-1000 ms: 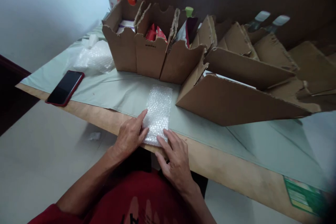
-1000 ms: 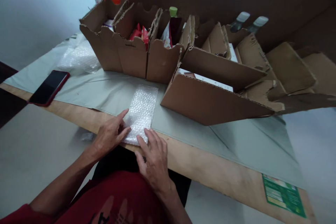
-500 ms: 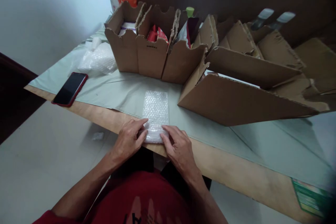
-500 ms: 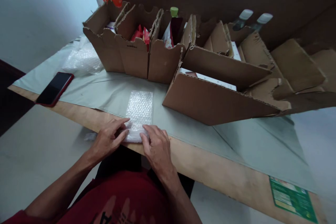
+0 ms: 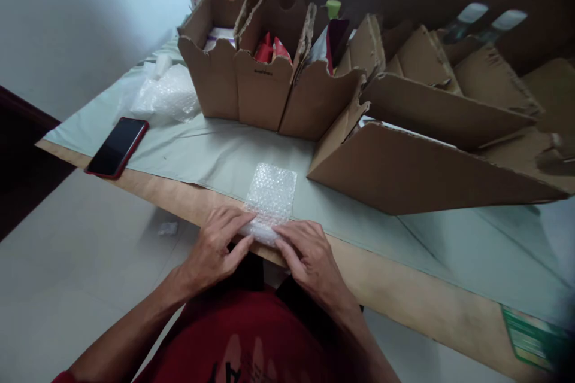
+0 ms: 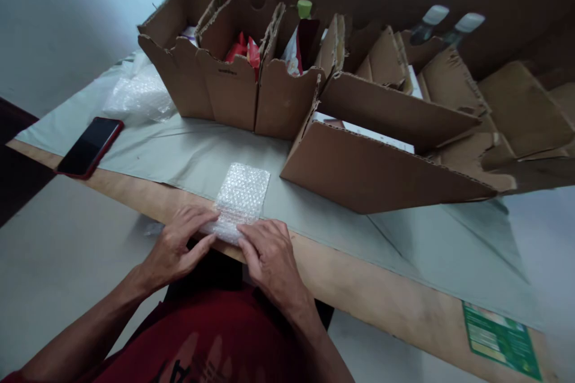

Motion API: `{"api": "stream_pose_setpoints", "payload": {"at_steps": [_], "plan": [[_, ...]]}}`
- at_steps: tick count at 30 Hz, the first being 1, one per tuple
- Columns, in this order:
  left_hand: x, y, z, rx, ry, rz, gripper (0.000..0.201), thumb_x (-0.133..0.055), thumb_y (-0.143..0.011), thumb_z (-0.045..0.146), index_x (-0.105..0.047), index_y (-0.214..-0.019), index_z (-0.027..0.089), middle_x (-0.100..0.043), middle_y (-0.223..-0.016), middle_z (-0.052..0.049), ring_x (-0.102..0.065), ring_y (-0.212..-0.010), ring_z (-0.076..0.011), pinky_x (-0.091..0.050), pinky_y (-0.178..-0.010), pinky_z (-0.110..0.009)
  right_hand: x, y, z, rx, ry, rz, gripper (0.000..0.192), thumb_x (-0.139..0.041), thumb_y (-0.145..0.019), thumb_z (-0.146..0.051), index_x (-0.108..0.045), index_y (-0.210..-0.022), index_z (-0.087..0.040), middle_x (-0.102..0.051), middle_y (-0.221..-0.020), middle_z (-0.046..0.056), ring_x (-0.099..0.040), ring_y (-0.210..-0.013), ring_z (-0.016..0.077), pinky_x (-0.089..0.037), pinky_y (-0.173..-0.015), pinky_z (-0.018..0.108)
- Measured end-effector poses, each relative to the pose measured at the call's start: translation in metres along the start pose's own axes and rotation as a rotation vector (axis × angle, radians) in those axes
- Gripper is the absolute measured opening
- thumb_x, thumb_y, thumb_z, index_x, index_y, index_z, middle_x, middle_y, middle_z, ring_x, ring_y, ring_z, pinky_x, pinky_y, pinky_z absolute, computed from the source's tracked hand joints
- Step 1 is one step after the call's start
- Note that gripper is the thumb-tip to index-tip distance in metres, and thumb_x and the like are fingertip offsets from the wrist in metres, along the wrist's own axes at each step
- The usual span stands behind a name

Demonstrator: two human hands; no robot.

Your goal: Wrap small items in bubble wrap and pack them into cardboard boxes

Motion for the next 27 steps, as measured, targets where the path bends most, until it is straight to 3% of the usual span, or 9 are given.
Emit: {"api": "stream_pose_setpoints", "payload": {"at_steps": [5, 9, 12, 16, 23, 27], "plan": [[-0.016, -0.011, -0.011, 0.097, -0.104, 0.000, 0.030, -0.055, -0.099, 0.019, -0.063, -0.128, 0.015, -0.073, -0.104, -0.010, -0.066, -0.095, -0.0260, -0.054, -0.087, -0.043, 0.000, 0.005, 0.000, -0.015, 0.170, 0.146, 0.022, -0.059, -0.100, -0.023, -0.067, -0.120, -0.022, -0.074, -0.118, 0.010, -0.066, -0.109, 0.0269, -0.050, -0.093, 0.045], [-0.022, -0.016, -0.017, 0.121, -0.175, 0.056, 0.028, -0.054, -0.100, 0.021, -0.065, -0.125, 0.015, -0.069, -0.109, -0.013, -0.064, -0.100, -0.0283, -0.055, -0.089, -0.047, -0.010, 0.004, -0.001, 0.087, 0.257, 0.018, 0.032, -0.063, -0.096, -0.020, -0.064, -0.128, -0.021, -0.068, -0.135, 0.013, -0.061, -0.124, 0.0317, -0.048, -0.098, 0.050], [-0.015, -0.010, -0.013, 0.079, -0.135, 0.086, 0.030, -0.059, -0.098, 0.024, -0.064, -0.125, 0.014, -0.065, -0.120, -0.016, -0.062, -0.111, -0.0298, -0.054, -0.097, -0.048, -0.012, -0.001, 0.001, 0.077, 0.199, -0.004, 0.028, -0.060, -0.098, -0.017, -0.065, -0.125, -0.019, -0.073, -0.124, 0.011, -0.063, -0.119, 0.0295, -0.049, -0.098, 0.048], [-0.006, -0.002, -0.004, 0.004, 0.013, 0.001, 0.036, -0.062, -0.096, 0.021, -0.060, -0.132, 0.018, -0.068, -0.122, -0.013, -0.063, -0.115, -0.0272, -0.052, -0.100, -0.044, -0.006, -0.001, 0.001, -0.046, 0.036, -0.039, 0.024, -0.060, -0.101, -0.024, -0.067, -0.124, -0.023, -0.077, -0.111, 0.006, -0.068, -0.103, 0.0235, -0.051, -0.093, 0.042], [-0.020, -0.023, -0.015, 0.098, -0.072, -0.027, 0.033, -0.060, -0.096, 0.023, -0.064, -0.128, 0.018, -0.073, -0.105, -0.010, -0.066, -0.097, -0.0271, -0.055, -0.088, -0.045, -0.001, 0.010, -0.004, -0.022, 0.283, 0.068, 0.032, -0.062, -0.097, -0.027, -0.065, -0.128, -0.019, -0.070, -0.123, 0.015, -0.064, -0.111, 0.0306, -0.049, -0.093, 0.047], [-0.021, -0.024, -0.015, 0.200, -0.006, 0.081, 0.033, -0.063, -0.094, 0.029, -0.066, -0.125, 0.018, -0.070, -0.114, -0.012, -0.065, -0.105, -0.0281, -0.055, -0.094, -0.048, -0.011, 0.006, 0.003, 0.022, 0.289, 0.067, 0.031, -0.062, -0.096, -0.021, -0.065, -0.126, -0.020, -0.074, -0.120, 0.012, -0.067, -0.107, 0.0295, -0.050, -0.091, 0.046]]}}
Point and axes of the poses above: each hand's wrist, its own y-axis away from the middle knuckle, its own x-axis out of the back of the hand, z = x × y, the point moved 2 cm from there along -y, towards the middle knuckle
